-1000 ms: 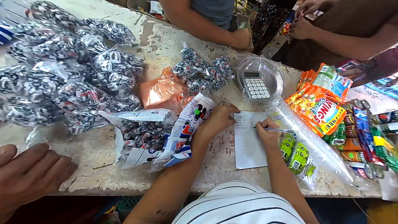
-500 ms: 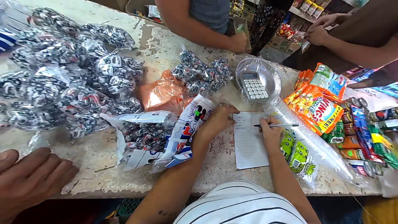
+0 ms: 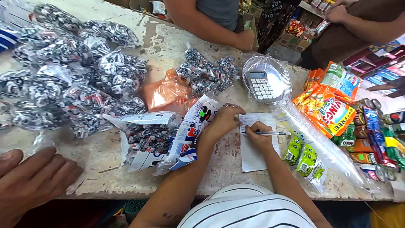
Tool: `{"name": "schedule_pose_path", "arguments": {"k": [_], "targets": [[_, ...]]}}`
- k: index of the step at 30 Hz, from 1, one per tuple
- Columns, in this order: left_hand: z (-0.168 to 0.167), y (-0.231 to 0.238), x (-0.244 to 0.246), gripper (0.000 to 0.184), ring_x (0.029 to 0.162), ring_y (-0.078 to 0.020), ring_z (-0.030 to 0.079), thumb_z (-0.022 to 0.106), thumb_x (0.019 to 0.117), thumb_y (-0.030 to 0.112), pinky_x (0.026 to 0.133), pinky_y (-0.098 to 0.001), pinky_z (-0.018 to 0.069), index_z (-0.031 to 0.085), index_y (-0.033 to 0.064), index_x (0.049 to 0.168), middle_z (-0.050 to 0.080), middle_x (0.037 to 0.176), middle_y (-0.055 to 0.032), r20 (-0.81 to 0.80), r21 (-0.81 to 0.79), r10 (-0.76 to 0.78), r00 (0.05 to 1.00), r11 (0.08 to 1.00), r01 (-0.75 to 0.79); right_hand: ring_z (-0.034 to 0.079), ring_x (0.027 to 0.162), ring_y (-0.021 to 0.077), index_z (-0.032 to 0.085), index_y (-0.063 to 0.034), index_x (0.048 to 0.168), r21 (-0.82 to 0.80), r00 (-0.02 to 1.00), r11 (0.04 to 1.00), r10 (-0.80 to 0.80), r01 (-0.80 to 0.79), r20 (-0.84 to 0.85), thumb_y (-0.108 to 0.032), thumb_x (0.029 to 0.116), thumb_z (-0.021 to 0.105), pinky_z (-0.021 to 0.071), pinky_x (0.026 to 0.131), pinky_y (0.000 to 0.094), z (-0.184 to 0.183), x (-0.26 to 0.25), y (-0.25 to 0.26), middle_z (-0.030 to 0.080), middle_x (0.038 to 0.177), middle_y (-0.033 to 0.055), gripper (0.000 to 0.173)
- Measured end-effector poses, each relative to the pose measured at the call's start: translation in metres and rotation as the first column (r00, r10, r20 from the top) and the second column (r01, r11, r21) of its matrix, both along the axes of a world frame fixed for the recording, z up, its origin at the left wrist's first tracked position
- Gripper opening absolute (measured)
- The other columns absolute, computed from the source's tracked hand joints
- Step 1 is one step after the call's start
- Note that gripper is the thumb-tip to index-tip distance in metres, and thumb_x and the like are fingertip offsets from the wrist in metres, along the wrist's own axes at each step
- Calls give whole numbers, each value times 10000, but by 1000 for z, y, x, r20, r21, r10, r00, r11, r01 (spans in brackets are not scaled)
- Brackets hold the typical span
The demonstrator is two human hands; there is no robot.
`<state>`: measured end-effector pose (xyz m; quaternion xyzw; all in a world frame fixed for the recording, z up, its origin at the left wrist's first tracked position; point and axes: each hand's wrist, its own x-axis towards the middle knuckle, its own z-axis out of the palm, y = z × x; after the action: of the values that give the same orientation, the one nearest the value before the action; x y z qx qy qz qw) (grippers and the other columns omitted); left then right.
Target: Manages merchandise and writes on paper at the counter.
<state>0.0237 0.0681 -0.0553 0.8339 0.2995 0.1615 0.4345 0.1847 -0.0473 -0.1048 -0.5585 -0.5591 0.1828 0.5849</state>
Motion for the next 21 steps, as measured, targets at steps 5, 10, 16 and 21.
{"name": "schedule_pose_path", "arguments": {"k": [5, 10, 16, 21], "targets": [[-3, 0, 0, 314, 1230, -335, 603, 782, 859, 19, 1027, -518, 487, 754, 61, 1169, 691, 1273, -123, 15, 3, 6, 1000, 1000, -6, 525, 539, 14, 569, -87, 627, 0, 1000, 1000, -2, 2, 3, 3, 817, 712, 451, 509, 180, 0, -2, 1, 550, 582, -44, 254], [0, 0, -1, 296, 1233, -325, 602, 765, 873, 23, 1030, -514, 481, 759, 70, 1165, 690, 1278, -114, 5, 9, 1, 1000, 1000, -1, 530, 534, 22, 574, -84, 632, 0, 1000, 1000, 4, -4, 17, -5, 829, 712, 455, 504, 186, -3, 0, 2, 552, 578, -39, 253], [-1, 0, 0, 297, 1234, -324, 606, 765, 876, 25, 1033, -510, 480, 756, 66, 1170, 690, 1283, -115, -7, 27, -2, 1000, 1000, 3, 534, 534, 19, 561, -93, 615, -11, 999, 1000, 10, -10, 33, -6, 821, 705, 454, 502, 189, -2, -1, 2, 553, 573, -44, 265], [0, 0, 1, 299, 1243, -320, 600, 770, 873, 27, 1045, -502, 473, 759, 75, 1168, 689, 1286, -109, -18, 25, -1, 1000, 1000, 2, 534, 546, 2, 572, -116, 652, -11, 997, 997, -76, 77, 10, -13, 832, 705, 462, 516, 177, 3, 1, -1, 565, 595, -67, 245]]}}
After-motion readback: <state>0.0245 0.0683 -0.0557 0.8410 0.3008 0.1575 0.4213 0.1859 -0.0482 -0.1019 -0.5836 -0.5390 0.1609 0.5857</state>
